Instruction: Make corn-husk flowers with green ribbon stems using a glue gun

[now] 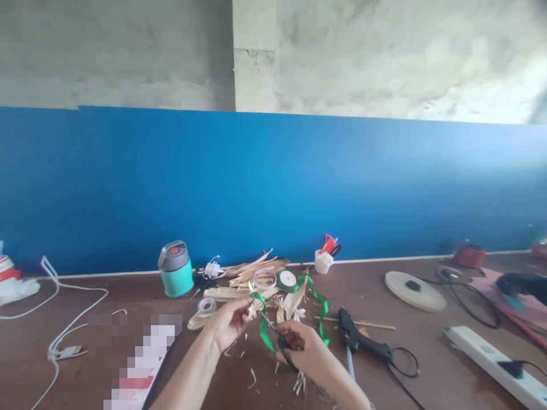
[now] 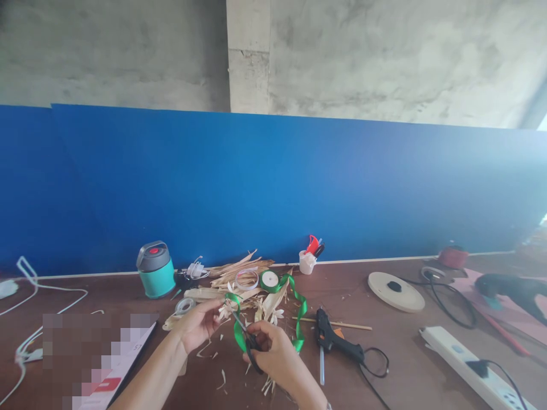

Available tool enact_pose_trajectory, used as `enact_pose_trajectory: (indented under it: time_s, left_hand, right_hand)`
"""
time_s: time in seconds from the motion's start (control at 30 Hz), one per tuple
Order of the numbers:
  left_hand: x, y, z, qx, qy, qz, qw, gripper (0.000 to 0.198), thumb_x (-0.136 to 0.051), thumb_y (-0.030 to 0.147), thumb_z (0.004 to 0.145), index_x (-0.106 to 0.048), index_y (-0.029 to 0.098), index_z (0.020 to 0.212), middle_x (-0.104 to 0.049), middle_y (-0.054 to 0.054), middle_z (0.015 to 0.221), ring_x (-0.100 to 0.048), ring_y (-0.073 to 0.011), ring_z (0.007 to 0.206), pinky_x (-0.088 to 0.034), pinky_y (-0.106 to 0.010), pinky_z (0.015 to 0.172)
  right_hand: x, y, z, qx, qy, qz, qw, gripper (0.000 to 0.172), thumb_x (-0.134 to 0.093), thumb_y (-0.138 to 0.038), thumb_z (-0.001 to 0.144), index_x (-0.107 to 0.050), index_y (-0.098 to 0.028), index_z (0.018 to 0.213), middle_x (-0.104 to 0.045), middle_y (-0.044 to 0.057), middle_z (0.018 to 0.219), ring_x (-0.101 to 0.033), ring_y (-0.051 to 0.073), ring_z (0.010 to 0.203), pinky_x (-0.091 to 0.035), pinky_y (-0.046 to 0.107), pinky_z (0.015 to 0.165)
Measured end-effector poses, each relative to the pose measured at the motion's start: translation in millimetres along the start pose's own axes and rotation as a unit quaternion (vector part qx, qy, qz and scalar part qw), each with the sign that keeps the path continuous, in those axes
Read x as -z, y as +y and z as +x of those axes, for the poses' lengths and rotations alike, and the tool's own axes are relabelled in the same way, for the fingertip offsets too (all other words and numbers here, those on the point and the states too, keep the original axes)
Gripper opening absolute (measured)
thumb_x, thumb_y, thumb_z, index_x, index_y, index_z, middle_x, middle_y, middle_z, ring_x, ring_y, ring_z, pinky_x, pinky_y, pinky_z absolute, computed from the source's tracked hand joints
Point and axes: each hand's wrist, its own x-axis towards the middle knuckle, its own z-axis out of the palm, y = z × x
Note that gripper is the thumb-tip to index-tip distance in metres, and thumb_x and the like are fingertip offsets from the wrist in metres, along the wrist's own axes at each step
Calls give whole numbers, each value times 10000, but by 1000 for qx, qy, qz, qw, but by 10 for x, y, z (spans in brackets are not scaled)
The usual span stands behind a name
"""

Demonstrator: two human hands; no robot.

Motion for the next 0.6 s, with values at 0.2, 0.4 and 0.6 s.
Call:
enact_pose_trajectory:
  time_s: [0.2,0.4,0.6]
  left_hand:
    - [3,-44,-1,3,-9,9,1000,174,-582,-30,767,-639,82,645,-621,-14,498,-575,-65,410,-434,-102,352]
    - [-15,-134,-3,8,-14,23,1000,162,-625,-52,714,-626,101,662,-645,-6,541,-620,-77,463,-479,-105,398]
    - [-19,-177,3,5,-34,44,998,159,-653,-40,692,-619,116,691,-646,7,562,-624,-74,474,-493,-109,430]
  right_hand:
    - [-49,-38,12,-2,12,43,999,337,-677,-129,551,-676,-138,888,-578,-32,625,-511,118,573,-397,210,530]
    - [-109,0,37,-6,18,81,997,374,-684,-152,552,-666,-133,925,-571,-31,641,-503,114,575,-383,213,529]
    - [-146,5,44,4,0,95,995,389,-702,-152,569,-683,-130,957,-546,-39,625,-469,99,569,-360,202,520]
